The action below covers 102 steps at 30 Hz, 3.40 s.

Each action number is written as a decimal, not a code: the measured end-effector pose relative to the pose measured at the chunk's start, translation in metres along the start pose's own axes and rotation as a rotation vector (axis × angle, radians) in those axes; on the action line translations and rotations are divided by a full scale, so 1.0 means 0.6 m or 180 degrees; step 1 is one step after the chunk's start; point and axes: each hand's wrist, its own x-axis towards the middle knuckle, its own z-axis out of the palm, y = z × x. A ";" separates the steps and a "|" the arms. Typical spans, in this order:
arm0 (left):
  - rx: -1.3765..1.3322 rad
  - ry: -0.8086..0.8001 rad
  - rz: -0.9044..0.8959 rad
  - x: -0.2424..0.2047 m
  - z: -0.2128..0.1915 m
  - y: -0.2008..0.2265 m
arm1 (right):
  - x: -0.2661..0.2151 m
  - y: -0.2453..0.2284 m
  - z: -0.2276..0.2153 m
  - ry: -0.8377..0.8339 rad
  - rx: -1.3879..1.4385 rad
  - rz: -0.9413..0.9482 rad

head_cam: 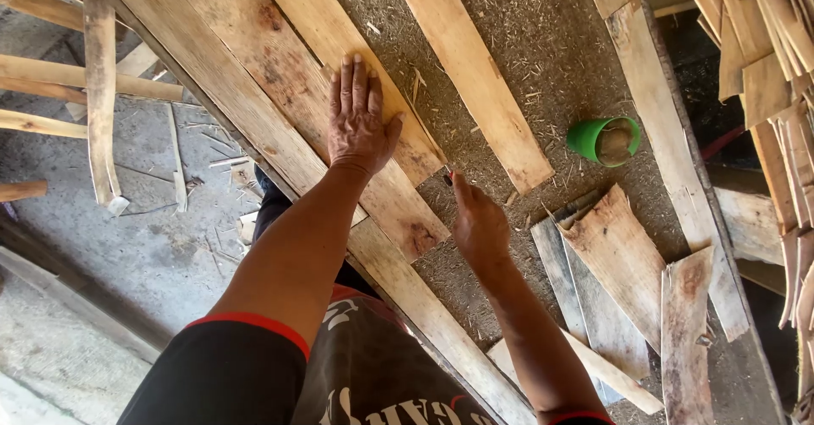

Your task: Cutting and arranging thin wooden strips on a board to create a textured pattern or surface.

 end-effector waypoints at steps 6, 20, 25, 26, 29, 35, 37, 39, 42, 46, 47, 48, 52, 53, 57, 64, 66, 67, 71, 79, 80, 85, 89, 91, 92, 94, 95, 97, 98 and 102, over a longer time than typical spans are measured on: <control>-0.0053 -0.0022 0.0011 -0.005 -0.007 0.002 | -0.009 -0.002 -0.006 0.0104 0.0078 -0.0050; -0.0181 -0.0152 0.0011 -0.003 -0.006 0.001 | -0.018 0.007 -0.009 0.0018 -0.0052 -0.0007; 0.0004 -0.0146 0.0002 0.002 -0.001 -0.005 | -0.035 0.011 -0.020 -0.0047 -0.0114 0.0072; -0.0003 -0.0155 0.0001 0.000 -0.002 -0.004 | -0.037 0.010 -0.024 -0.0056 -0.0117 0.0076; -0.0078 -0.0079 0.0048 -0.001 -0.004 0.000 | -0.042 0.006 -0.038 -0.0208 -0.0082 0.0262; -0.0135 -0.0072 0.0004 0.002 -0.007 0.000 | -0.047 0.002 -0.089 -0.0387 0.0126 0.0797; -0.0157 -0.0054 0.0006 0.000 -0.010 0.003 | -0.050 0.017 -0.087 0.0077 0.0757 0.0846; -0.0157 -0.0073 0.0019 -0.004 -0.011 0.002 | -0.020 0.023 -0.064 0.0294 0.0930 0.0869; -0.0133 -0.0049 0.0058 -0.004 -0.005 0.002 | 0.052 0.008 -0.029 0.0520 0.1119 0.1232; -0.0111 0.0020 0.0071 -0.002 0.001 -0.001 | 0.138 -0.052 -0.036 0.0464 0.1025 0.1613; -0.0107 0.0013 0.0079 -0.003 0.005 -0.003 | 0.142 -0.037 -0.011 0.0463 0.1030 0.1623; -0.0117 0.0049 0.0089 -0.003 0.009 -0.004 | 0.148 -0.021 0.013 0.0633 0.1020 0.1391; -0.0162 0.0113 0.0106 -0.003 0.008 -0.004 | 0.151 -0.014 0.034 0.0722 0.1023 0.1142; -0.0169 0.0114 0.0110 -0.005 0.008 -0.003 | 0.153 -0.031 0.010 0.0726 0.1016 0.1145; -0.0269 0.0212 0.0141 -0.003 0.006 -0.004 | 0.188 -0.078 -0.042 0.0400 0.1516 0.1863; -0.0444 0.0579 0.0265 -0.008 0.022 -0.008 | 0.313 -0.096 0.016 0.1767 0.0995 0.0669; -0.0475 0.0605 0.0290 -0.006 0.021 -0.011 | 0.321 -0.108 0.016 0.1795 0.0944 0.0609; -0.0516 0.0633 0.0296 -0.009 0.022 -0.011 | 0.321 -0.112 0.017 0.1809 0.0882 0.0536; -0.0570 0.0607 0.0339 -0.009 0.018 -0.009 | 0.328 -0.119 0.028 0.1250 0.0643 0.1093; -0.0474 0.0632 0.0321 -0.002 0.021 -0.009 | 0.263 -0.145 -0.043 0.0678 0.1001 0.1833; -0.0482 0.0606 0.0368 -0.002 0.017 -0.007 | 0.222 -0.125 -0.033 0.0692 0.1007 0.1886; -0.0369 0.0335 0.0251 -0.002 0.008 -0.008 | -0.025 -0.097 -0.031 0.0723 0.1583 0.1988; -0.0388 0.0344 0.0317 0.000 0.012 -0.010 | -0.232 -0.129 0.021 0.0120 0.1807 0.2702; -0.0376 0.0284 0.0265 0.001 0.008 -0.009 | -0.327 -0.158 0.053 -0.0291 0.2008 0.2894; -0.0380 0.0267 0.0314 0.001 0.008 -0.010 | -0.367 -0.169 0.078 -0.0265 0.2026 0.2936; -0.0344 0.0285 0.0307 0.000 0.009 -0.011 | -0.445 -0.193 0.128 -0.0422 0.2181 0.3029; -0.0350 0.0270 0.0353 0.001 0.007 -0.010 | -0.465 -0.205 0.136 -0.0396 0.2196 0.3069; -0.0321 0.0275 0.0316 0.004 0.001 -0.008 | -0.502 -0.228 0.155 -0.0803 0.2190 0.3376; -0.0326 0.0268 0.0355 0.002 0.000 -0.008 | -0.512 -0.234 0.160 -0.0778 0.2206 0.3406; -0.0248 0.0204 0.0314 0.003 -0.004 -0.009 | -0.537 -0.241 0.171 -0.0976 0.1574 0.3686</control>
